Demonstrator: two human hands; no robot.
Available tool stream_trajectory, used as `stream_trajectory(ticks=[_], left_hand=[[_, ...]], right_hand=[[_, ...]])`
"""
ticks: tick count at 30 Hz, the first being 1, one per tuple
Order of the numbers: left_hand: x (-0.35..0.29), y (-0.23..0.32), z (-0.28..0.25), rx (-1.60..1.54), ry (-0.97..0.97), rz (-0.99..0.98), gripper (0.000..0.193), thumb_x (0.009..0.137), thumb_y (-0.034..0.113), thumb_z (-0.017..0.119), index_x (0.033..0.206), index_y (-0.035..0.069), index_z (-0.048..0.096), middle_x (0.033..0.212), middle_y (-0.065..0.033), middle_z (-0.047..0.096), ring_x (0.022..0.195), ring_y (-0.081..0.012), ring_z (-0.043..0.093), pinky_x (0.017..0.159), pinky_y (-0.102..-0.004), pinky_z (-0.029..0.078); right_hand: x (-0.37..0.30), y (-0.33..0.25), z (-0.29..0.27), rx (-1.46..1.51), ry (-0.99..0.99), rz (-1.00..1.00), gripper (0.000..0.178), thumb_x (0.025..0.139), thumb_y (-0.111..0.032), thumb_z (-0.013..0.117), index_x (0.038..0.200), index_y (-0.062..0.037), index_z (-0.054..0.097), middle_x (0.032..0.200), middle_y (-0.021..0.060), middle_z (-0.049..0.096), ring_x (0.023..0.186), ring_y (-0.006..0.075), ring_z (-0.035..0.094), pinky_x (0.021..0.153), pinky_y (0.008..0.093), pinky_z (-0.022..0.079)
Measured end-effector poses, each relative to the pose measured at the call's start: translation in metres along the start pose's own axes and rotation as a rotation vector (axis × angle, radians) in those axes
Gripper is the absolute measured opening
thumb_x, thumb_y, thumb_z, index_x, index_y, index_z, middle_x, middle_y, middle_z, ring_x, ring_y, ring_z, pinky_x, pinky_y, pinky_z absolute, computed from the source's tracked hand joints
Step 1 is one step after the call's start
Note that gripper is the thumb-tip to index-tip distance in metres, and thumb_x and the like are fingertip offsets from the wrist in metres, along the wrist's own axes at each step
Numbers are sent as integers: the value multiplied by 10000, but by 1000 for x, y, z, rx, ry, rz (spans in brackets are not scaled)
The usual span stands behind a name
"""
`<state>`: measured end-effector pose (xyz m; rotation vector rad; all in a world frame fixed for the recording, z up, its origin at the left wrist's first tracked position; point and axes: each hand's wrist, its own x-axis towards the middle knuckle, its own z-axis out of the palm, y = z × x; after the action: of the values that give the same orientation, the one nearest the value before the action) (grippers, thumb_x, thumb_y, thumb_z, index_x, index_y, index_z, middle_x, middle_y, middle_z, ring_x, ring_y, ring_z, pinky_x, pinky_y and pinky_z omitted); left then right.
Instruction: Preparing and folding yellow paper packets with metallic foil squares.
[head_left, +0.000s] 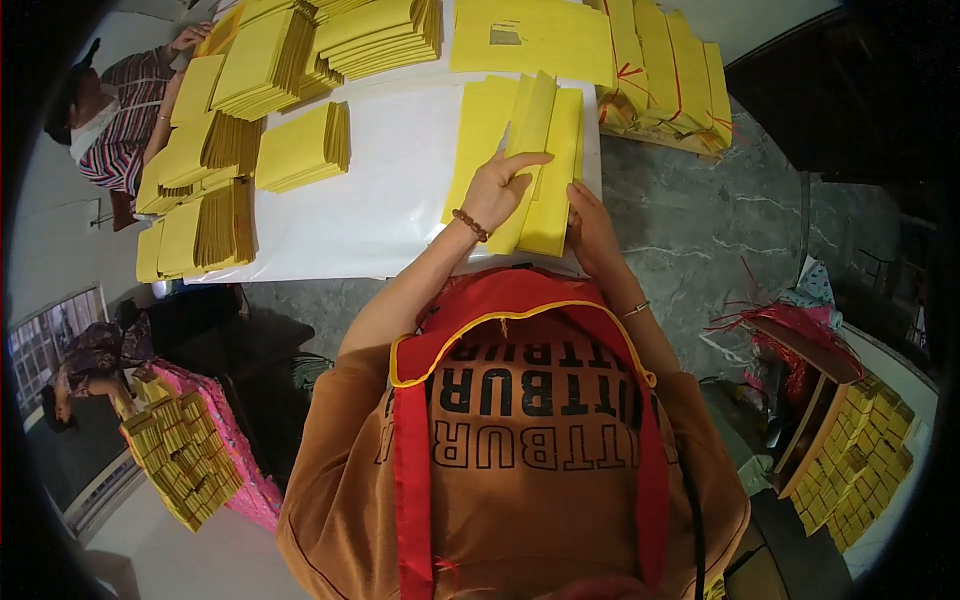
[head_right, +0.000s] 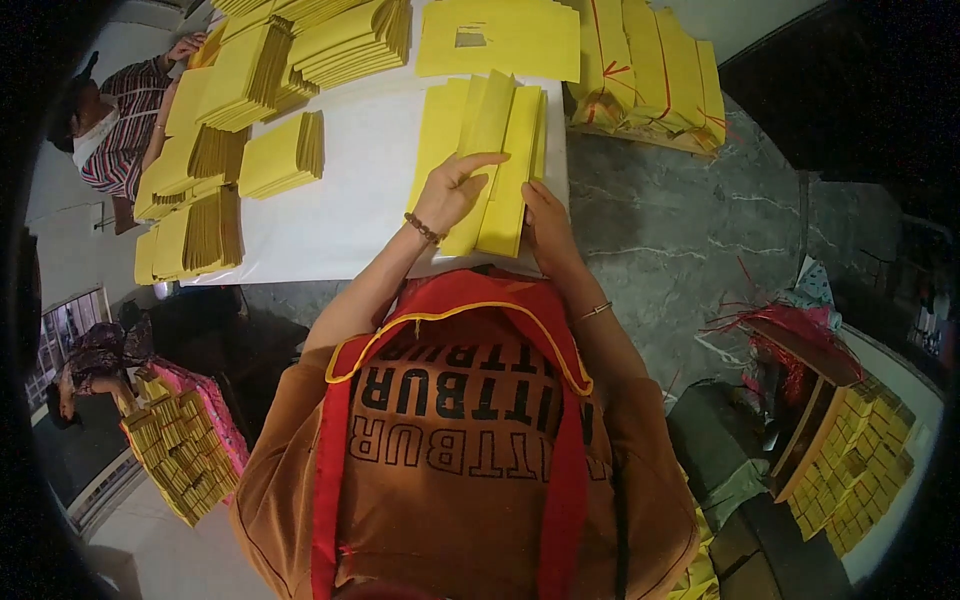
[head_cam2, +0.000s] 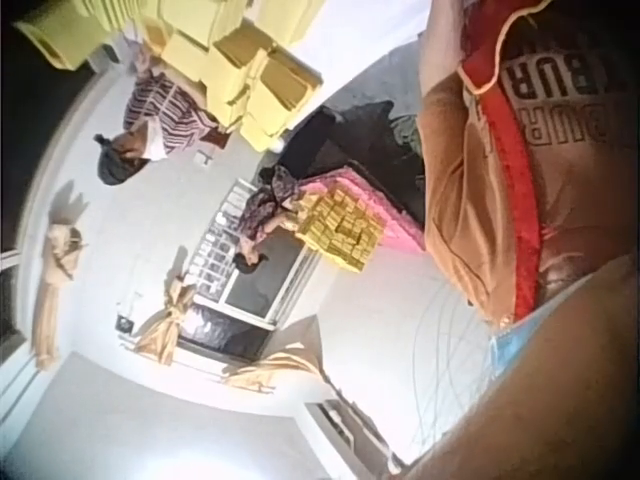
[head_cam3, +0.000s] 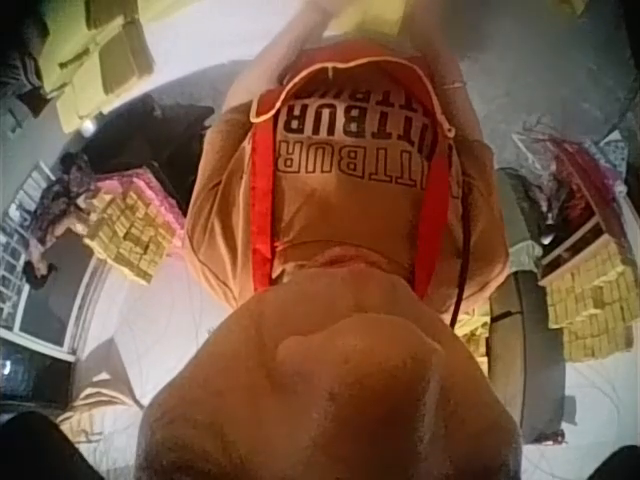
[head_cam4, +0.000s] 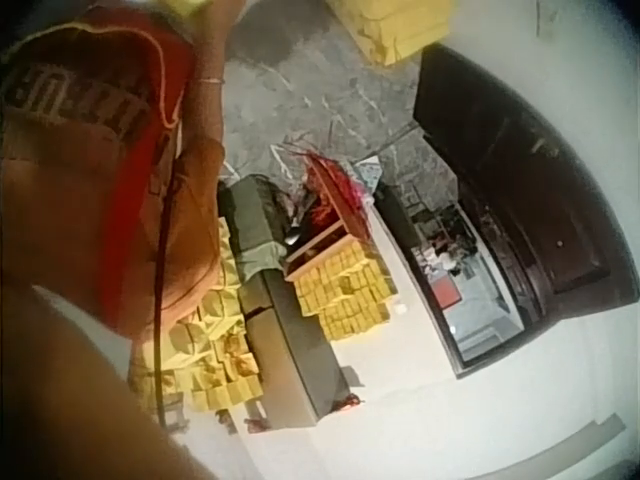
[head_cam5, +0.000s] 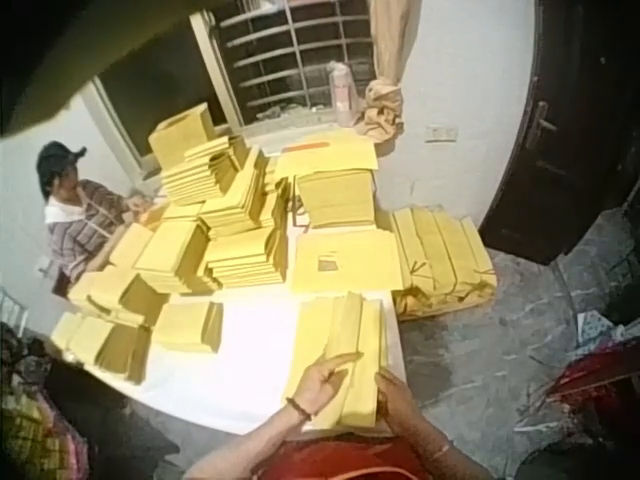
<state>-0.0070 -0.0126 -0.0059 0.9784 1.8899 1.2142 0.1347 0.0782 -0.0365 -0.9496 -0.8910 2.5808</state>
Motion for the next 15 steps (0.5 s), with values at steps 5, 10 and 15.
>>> stream_trajectory(ticks=[5,10,15], left_hand=[[1,-5,0,17,29,-17,275,804,45,540,1072,67,599,955,-79,592,868,-131,550,769,-242,432],[1,-4,-1,-65,41,5,262,803,78,580,1064,57,598,979,-82,592,897,-133,550,787,-245,434],[4,-8,-1,-31,17,-12,274,794,84,601,1067,54,592,998,-86,592,915,-136,550,801,-248,434]], right_hand=[[-1,-6,2,58,-89,30,249,918,-206,409,1087,-33,468,955,34,572,833,108,561,735,250,460],[-5,-11,10,55,-121,66,263,920,-237,400,1087,-43,463,1036,61,570,924,137,568,772,282,464],[-3,-10,6,71,-144,100,253,917,-249,409,1067,-56,473,1049,48,565,919,127,562,789,300,456]])
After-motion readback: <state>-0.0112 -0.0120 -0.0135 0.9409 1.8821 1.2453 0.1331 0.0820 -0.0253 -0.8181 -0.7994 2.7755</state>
